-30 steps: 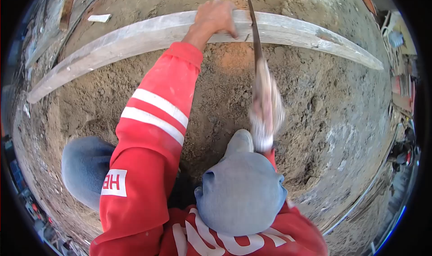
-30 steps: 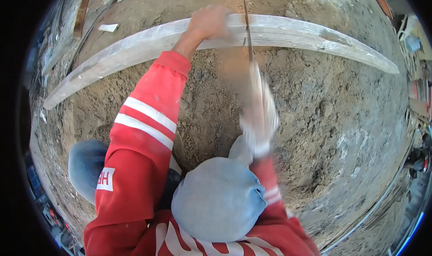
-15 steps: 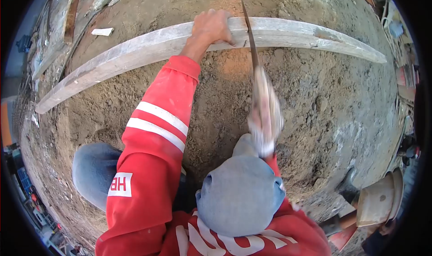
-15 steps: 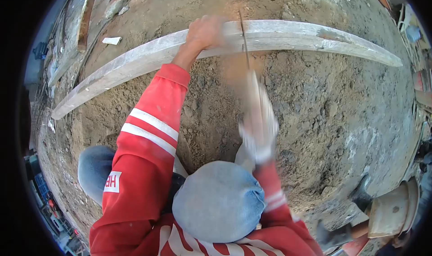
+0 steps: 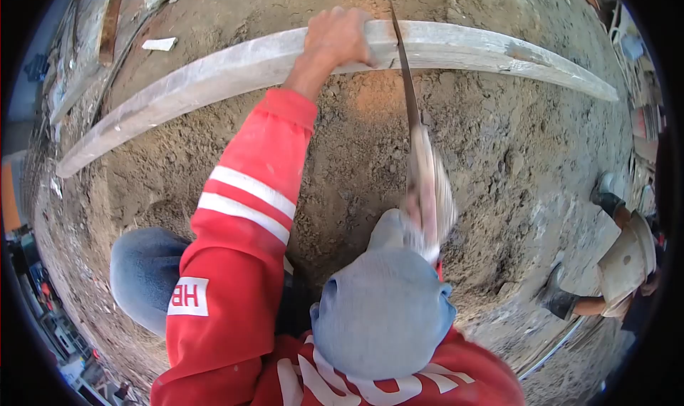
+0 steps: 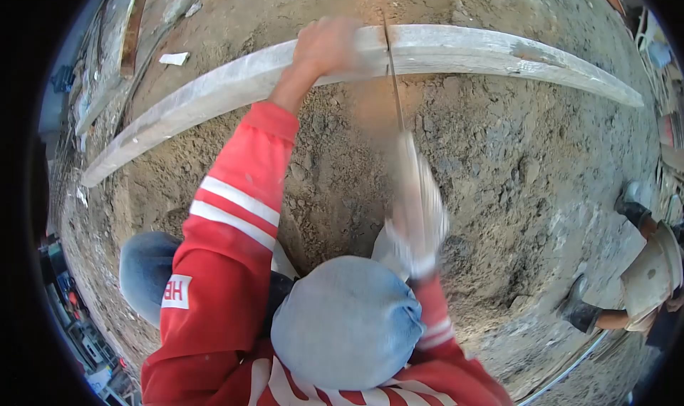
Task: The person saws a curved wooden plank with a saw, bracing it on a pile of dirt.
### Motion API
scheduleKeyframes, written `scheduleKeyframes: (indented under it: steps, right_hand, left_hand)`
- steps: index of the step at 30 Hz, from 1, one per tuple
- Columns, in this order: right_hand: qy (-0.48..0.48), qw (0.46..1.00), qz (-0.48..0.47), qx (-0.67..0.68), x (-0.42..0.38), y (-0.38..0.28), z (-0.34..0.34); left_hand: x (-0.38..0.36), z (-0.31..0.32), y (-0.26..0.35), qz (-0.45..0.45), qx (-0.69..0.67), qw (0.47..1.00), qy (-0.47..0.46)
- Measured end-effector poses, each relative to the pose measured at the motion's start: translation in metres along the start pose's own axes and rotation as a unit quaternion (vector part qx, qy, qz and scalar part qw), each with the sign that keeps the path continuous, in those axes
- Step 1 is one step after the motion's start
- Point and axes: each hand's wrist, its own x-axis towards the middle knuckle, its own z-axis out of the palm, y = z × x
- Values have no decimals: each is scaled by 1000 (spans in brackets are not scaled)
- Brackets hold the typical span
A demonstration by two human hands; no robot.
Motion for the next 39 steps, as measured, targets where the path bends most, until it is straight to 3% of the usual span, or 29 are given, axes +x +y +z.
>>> scheduleKeyframes:
  steps: [1, 4, 7, 8, 10, 12, 13, 14, 15, 17, 18, 20, 21, 22, 23, 24, 29, 31, 32, 35, 36, 37, 39]
  right_hand:
    - [-8, 1000, 0, -4, -36, 21, 5]
    - [-23, 998, 56, -9, 21, 2, 22]
    - [215, 958, -179, 59, 144, 26, 64]
    - [220, 956, -184, 61, 152, 33, 66]
    - [202, 965, -149, 79, 152, 55, 70]
    - [127, 976, -81, 155, 102, 45, 63]
    - [96, 985, -46, 133, 66, 43, 53]
    - [50, 998, -11, -47, 50, 14, 30]
    - [44, 998, -16, -46, 11, 16, 25]
    - [46, 999, 2, 22, -56, 38, 23]
    - [45, 999, 4, 21, -51, 39, 24]
    - [19, 981, 74, 176, 2, 31, 29]
    - [25, 998, 58, -13, 61, 22, 42]
    - [185, 974, -89, 100, 101, 44, 66]
    - [201, 963, -166, 72, 147, 27, 59]
    - [149, 959, -98, 220, 170, 20, 60]
    - [117, 959, -134, 220, 185, 16, 50]
    - [108, 957, -90, 252, 184, 18, 52]
    - [65, 976, -70, 196, 186, -5, 35]
    - [123, 964, -85, 219, 179, 1, 45]
    - [127, 974, -125, 142, 164, 21, 56]
    - [199, 948, -244, -46, 152, 23, 47]
    - [74, 991, -40, 106, 88, 22, 37]
  left_hand:
    - [11, 3, -6, -5, -3, 1000, 1]
    - [20, 6, -10, -6, -6, 999, -48]
    - [6, -4, 4, -10, -18, 1000, 7]
    - [5, -4, 2, -10, -5, 1000, 7]
    - [3, -4, -1, -15, 5, 1000, 4]
    - [-1, -1, -4, 35, 0, 999, 12]
    - [1, 1, -7, 26, -3, 1000, 13]
    - [6, 4, -9, 23, 2, 1000, -4]
    - [11, 5, -11, 24, 7, 999, -21]
    - [18, 0, -10, 22, 2, 999, -36]
    - [17, -3, -8, 26, 1, 998, -55]
    - [14, -2, -5, 11, 4, 999, -47]
    - [13, -3, -3, -7, 7, 999, -34]
    - [11, -1, 0, 1, 8, 1000, -29]
    - [7, 1, 0, -4, -2, 1000, -23]
    - [6, -2, -2, -10, -9, 1000, -11]
    - [12, -6, 3, -24, 16, 999, -41]
    - [12, -7, 1, -29, 22, 998, -54]
    - [14, -9, -1, -23, 9, 997, -68]
    - [32, -10, -13, -8, 14, 994, -108]
    - [42, -8, -17, -2, 34, 990, -133]
    - [52, -7, -19, -2, 29, 991, -132]
    - [62, 0, -28, 3, 50, 981, -187]
